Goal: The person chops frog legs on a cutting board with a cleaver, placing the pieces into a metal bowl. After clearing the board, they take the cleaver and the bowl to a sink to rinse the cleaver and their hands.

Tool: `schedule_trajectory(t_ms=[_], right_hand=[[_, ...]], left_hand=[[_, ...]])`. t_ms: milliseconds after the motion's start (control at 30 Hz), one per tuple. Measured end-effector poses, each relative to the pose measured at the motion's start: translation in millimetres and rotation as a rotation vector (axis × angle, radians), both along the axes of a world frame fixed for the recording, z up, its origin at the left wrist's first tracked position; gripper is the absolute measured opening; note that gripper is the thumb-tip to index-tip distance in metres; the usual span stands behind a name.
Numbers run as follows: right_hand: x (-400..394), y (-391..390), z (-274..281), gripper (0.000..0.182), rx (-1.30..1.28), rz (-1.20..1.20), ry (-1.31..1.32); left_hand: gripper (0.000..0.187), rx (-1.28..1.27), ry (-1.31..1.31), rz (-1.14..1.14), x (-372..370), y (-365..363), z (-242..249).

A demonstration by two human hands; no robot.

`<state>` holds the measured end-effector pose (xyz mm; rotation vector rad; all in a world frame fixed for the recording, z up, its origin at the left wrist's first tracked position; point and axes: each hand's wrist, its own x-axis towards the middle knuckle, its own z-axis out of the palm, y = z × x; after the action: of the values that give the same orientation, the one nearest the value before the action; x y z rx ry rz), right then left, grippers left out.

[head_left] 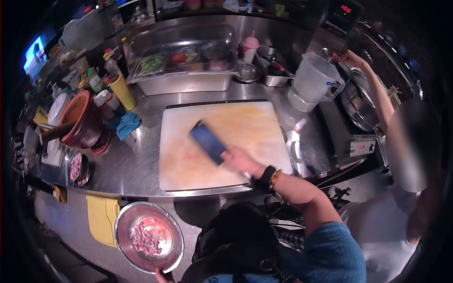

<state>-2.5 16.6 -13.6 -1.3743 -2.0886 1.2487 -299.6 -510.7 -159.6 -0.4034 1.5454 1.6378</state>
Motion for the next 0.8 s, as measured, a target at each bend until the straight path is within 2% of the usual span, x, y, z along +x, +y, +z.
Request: schedule_trajectory(t_ms=[33, 100, 133, 200, 233, 267, 300, 367, 400, 433, 467, 500, 533, 567, 600, 667, 800], right_hand=[[16, 16, -3, 0.027, 0.035, -0.112, 0.004], [51, 51, 3, 0.023, -0.028, -0.380, 0.191], [77, 86, -21, 0.018, 0.255, -0.412, -0.011], [97, 107, -22, 0.020, -0.229, -0.508, 0.328], [86, 107, -23, 0.021, -0.214, -0.443, 0.291], [75, 100, -19, 0.022, -0.199, -0.376, 0.252], [66, 90, -14, 0.023, -0.185, -0.313, 0.214], [25, 58, 3, 0.021, -0.343, -0.156, 0.270], [1, 42, 0, 0.022, -0.214, -0.102, 0.163], [-17, 31, -19, 0.024, -0.254, 0.014, 0.210], [-44, 2, 0, 0.028, -0.164, 0.167, 0.170], [-70, -15, -17, 0.030, -0.105, 0.263, 0.090], [-95, -50, 13, 0.030, -0.361, 0.266, -0.055], [-111, -78, 10, 0.029, -0.101, 0.491, -0.065], [-121, -103, 6, 0.029, 0.168, 0.701, -0.068], [-130, -140, -1, 0.030, -0.042, 0.737, 0.009], [-117, -112, 35, 0.028, -0.380, 0.456, -0.031]], left_hand=[[0.033, 0.027, 0.009, 0.028, 5, 3, 6], [0.031, 0.075, 0.018, 0.087, 14, 9, 14], [0.030, 0.095, 0.022, 0.108, 19, 12, 19], [0.028, 0.133, 0.031, 0.143, 28, 14, 24], [0.028, 0.132, 0.036, 0.180, 30, 10, 17], [0.025, 0.135, 0.066, 0.071, 36, 12, 26], [0.024, 0.109, 0.052, 0.083, 40, 13, 29], [0.022, 0.049, 0.058, 0.177, 46, 26, 39], [0.019, 0.052, 0.036, 0.209, 45, 25, 34], [0.019, 0.052, 0.050, 0.196, 41, 20, 25], [0.019, 0.058, 0.067, 0.186, 40, 18, 17], [0.020, 0.047, 0.090, 0.190, 40, 24, 19], [0.022, 0.035, 0.112, 0.192, 42, 27, 21], [0.030, 0.044, 0.069, 0.185, 38, 21, 14], [0.038, 0.044, 0.105, 0.186, 43, 35, 33], [0.044, 0.050, 0.127, 0.201, 42, 37, 33], [0.050, 0.023, 0.111, 0.179, 38, 30, 23]])
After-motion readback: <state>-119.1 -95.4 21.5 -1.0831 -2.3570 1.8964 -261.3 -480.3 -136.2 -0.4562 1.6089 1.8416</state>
